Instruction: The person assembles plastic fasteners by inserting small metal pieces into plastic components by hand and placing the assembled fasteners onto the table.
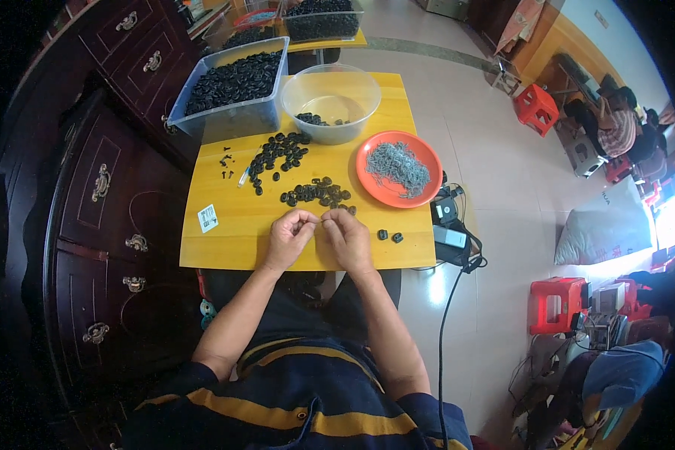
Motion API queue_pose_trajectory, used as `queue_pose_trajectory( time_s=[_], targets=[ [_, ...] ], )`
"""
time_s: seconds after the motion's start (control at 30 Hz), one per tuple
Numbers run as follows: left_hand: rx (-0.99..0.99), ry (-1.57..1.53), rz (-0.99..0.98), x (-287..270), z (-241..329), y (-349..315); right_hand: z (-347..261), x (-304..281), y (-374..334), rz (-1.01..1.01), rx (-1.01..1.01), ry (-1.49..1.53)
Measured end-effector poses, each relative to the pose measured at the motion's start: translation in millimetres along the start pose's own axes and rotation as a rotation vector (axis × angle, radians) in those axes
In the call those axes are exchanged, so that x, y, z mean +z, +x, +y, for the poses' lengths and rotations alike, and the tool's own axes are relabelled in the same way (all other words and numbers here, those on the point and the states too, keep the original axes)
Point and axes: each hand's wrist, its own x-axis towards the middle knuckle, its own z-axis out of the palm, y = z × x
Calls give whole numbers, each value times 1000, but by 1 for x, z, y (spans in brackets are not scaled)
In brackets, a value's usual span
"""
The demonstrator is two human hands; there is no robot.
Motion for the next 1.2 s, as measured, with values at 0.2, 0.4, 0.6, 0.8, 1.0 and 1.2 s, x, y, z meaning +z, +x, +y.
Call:
queue_pose_trajectory(
  time_s=[0.2, 0.4, 0.6, 0.8, 1.0, 1.2],
  targets=[
    [-60, -100, -8, -1, 3, 3, -4, 2, -1, 10, 52, 46],
    [-28, -88, -8, 0, 2, 3, -8, 1, -1, 66, -212, -191],
    [-33, -65, 3, 0, 5, 1, -2, 6, -4, 66, -115, -88],
    [13, 32, -54, 13, 5, 7, -2, -5, -6, 169, -154, -211],
    [-7, 249, -72, -9, 6, 5, 3, 15, 6, 182, -241, -172],
    [-83, -23, -126, -5, -15, 7, 3, 4, 0, 173, -325, -143]
  ],
)
